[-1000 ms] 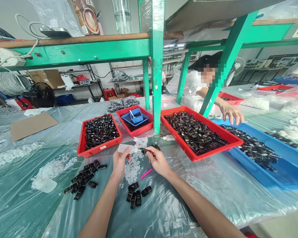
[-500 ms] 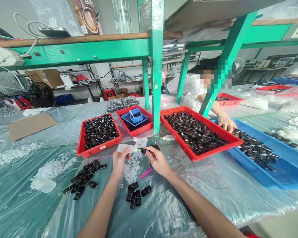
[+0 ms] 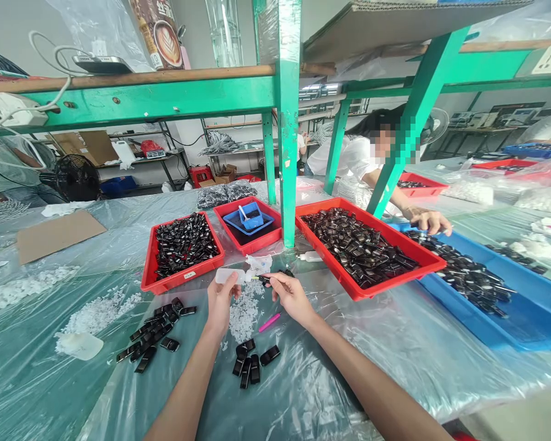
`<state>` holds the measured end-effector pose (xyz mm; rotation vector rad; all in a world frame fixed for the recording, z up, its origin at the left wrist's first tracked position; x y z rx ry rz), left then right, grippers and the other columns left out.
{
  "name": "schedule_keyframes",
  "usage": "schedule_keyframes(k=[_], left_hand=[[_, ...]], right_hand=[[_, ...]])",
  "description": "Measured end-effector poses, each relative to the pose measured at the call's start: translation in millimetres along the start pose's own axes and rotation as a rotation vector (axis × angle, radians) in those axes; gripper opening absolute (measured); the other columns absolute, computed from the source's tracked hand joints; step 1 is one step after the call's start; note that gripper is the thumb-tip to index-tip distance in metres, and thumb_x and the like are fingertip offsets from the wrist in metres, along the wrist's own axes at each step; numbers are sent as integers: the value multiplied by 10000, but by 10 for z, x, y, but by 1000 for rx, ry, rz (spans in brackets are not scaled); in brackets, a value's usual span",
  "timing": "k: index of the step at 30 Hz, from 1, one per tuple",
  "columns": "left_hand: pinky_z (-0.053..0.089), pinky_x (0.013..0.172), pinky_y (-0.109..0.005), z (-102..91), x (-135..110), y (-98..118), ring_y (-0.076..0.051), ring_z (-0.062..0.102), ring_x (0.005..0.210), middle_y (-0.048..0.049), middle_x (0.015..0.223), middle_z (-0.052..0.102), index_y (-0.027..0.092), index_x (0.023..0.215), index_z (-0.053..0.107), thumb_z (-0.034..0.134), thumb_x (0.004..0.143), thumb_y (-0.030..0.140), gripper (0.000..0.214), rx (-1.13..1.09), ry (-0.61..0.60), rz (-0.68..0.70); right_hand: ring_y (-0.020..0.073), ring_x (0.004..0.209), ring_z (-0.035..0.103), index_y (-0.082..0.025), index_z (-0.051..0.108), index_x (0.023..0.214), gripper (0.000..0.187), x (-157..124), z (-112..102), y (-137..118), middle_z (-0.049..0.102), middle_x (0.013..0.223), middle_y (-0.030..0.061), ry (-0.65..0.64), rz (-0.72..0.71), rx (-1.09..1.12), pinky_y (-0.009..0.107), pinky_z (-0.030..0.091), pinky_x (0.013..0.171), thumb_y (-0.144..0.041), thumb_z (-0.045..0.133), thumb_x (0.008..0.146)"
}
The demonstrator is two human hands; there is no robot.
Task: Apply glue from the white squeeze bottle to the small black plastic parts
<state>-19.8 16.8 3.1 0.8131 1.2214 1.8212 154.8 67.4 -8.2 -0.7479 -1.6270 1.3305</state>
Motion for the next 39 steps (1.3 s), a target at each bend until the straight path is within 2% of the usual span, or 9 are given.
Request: schedule_keyframes(k=[5,12,39], left_hand=[[364,508,-242,-5,7,0,-112,503,537,3,614,585,137,790,644,808,684,463,380,-12,-9,-15],[360,515,-246,6,4,22,-111,498,538,4,635,590,140,794,643,809,680,460,379,-25,-15,-2],[372,508,-249,-6,-4,32,-118,514,525,1,616,591,151,755,640,814,655,463,371,12,8,4]], right_hand=[[118,520,492,-161,727,1118,390,-7,-18,-57,583,655,5,16,21,26,233,366,465,-439,651,856],[117,510,483,-173,729,1091,330,-18,-31,-93,558,610,-8,19,-2,12,223,331,439,-391,644,859],[132,554,546,-183,739,1068,310,-19,-21,-86,622,719,21,36,-15,2,246,419,506,-390,642,858]])
Point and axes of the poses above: each hand's wrist, its own x-axis towards the middle knuckle, its own z-axis out of the palm, y = z × x, the point moved 2 cm from there along x, towards the middle knuckle
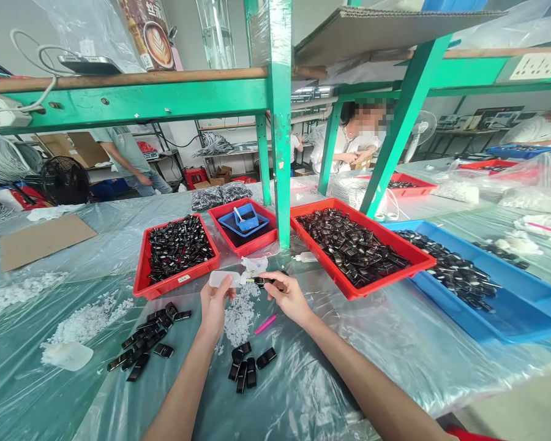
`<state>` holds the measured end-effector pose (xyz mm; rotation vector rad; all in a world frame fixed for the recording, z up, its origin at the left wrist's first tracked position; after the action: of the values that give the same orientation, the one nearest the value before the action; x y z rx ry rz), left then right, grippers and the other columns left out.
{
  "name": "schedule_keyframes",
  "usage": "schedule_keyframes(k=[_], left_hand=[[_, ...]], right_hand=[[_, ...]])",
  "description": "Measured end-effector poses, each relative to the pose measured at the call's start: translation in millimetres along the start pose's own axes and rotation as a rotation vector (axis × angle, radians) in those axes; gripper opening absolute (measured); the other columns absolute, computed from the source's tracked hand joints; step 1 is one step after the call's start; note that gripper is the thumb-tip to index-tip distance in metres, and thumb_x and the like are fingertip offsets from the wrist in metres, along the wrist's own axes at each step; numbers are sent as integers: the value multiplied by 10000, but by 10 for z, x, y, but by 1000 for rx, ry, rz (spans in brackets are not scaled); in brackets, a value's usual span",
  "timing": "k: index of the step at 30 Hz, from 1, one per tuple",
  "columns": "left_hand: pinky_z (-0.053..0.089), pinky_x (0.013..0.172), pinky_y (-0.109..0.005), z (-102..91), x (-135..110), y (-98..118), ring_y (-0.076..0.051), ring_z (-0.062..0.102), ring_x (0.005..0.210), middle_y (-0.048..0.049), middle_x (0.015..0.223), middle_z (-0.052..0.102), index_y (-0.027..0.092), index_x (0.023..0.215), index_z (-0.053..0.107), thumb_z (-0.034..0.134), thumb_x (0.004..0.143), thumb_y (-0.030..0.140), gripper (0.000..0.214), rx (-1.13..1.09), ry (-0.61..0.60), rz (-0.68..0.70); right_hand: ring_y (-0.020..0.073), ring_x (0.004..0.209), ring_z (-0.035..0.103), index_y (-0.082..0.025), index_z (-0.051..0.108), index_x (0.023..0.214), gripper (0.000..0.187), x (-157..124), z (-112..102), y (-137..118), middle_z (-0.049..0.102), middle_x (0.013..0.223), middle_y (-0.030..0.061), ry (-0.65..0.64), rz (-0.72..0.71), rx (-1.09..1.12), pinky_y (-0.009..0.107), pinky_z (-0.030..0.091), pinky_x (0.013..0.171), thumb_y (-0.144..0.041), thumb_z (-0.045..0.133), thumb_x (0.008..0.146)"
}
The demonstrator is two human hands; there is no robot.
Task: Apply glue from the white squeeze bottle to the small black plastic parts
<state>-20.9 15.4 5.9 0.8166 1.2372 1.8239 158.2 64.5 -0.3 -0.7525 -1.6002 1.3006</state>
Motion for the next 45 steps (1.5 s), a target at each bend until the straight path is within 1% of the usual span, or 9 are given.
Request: schedule_keyframes(k=[10,14,19,22,26,32,39,42,45], left_hand=[[380,510,-242,4,-2,-18,-116,517,547,1,626,581,148,778,631,805,695,448,356,-41,-18,-22],[374,499,-244,8,-4,-15,-115,517,532,5,626,586,149,784,628,821,668,428,358,-63,-17,-31],[371,493,-249,-28,15,-32,-113,518,530,6,641,602,154,769,618,836,644,394,348,-80,6,-26],[379,504,-259,-58,41,-55,-122,528,552,8,651,598,153,786,627,827,671,386,328,-65,-9,-36],[389,513,-278,-92,48,-74,-136,532,569,7,660,599,157,778,628,824,675,378,312,-65,5,-66],[390,523,-286,-96,47,-77,-145,521,588,28,628,576,181,693,577,857,577,272,316,-92,18,-109],[417,546,-312,-124,79,-97,-173,541,624,16,686,613,191,777,623,853,553,282,334,-68,10,-150],[421,547,-308,-119,87,-91,-175,543,642,18,689,605,193,770,620,860,514,271,359,-82,46,-166],[410,526,-304,-102,88,-81,-173,532,641,15,695,595,194,761,619,859,510,274,357,-82,40,-167]], right_hand=[[123,554,541,-173,730,1074,306,14,-9,30,628,742,21,4,-10,4,249,424,523,-367,650,852],[115,563,551,-175,734,1062,287,16,-2,37,661,819,35,18,-1,21,248,441,542,-344,663,841],[101,549,562,-185,750,1033,256,20,37,88,650,808,16,26,4,53,239,460,558,-336,681,838],[93,544,562,-185,760,1037,249,30,50,121,642,816,16,38,-2,64,224,444,538,-321,680,845],[72,530,550,-188,763,1044,231,23,59,123,655,907,27,56,2,68,210,413,518,-269,668,849],[66,534,558,-187,773,1022,219,13,64,104,646,925,22,67,16,68,203,406,515,-215,662,834],[70,529,531,-183,778,1018,216,3,73,52,670,919,29,87,15,41,202,372,486,-218,647,849],[75,521,519,-181,780,1009,211,4,78,40,666,867,23,85,31,38,203,359,476,-221,640,856],[82,522,525,-178,781,1016,216,9,75,56,653,832,21,82,43,41,205,363,477,-239,641,862]])
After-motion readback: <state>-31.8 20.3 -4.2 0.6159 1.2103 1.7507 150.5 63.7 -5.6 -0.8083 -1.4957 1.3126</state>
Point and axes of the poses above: each hand's wrist, its own x-axis towards the middle knuckle, its own z-axis out of the palm, y = z × x, the point moved 2 cm from there along x, towards the middle knuckle
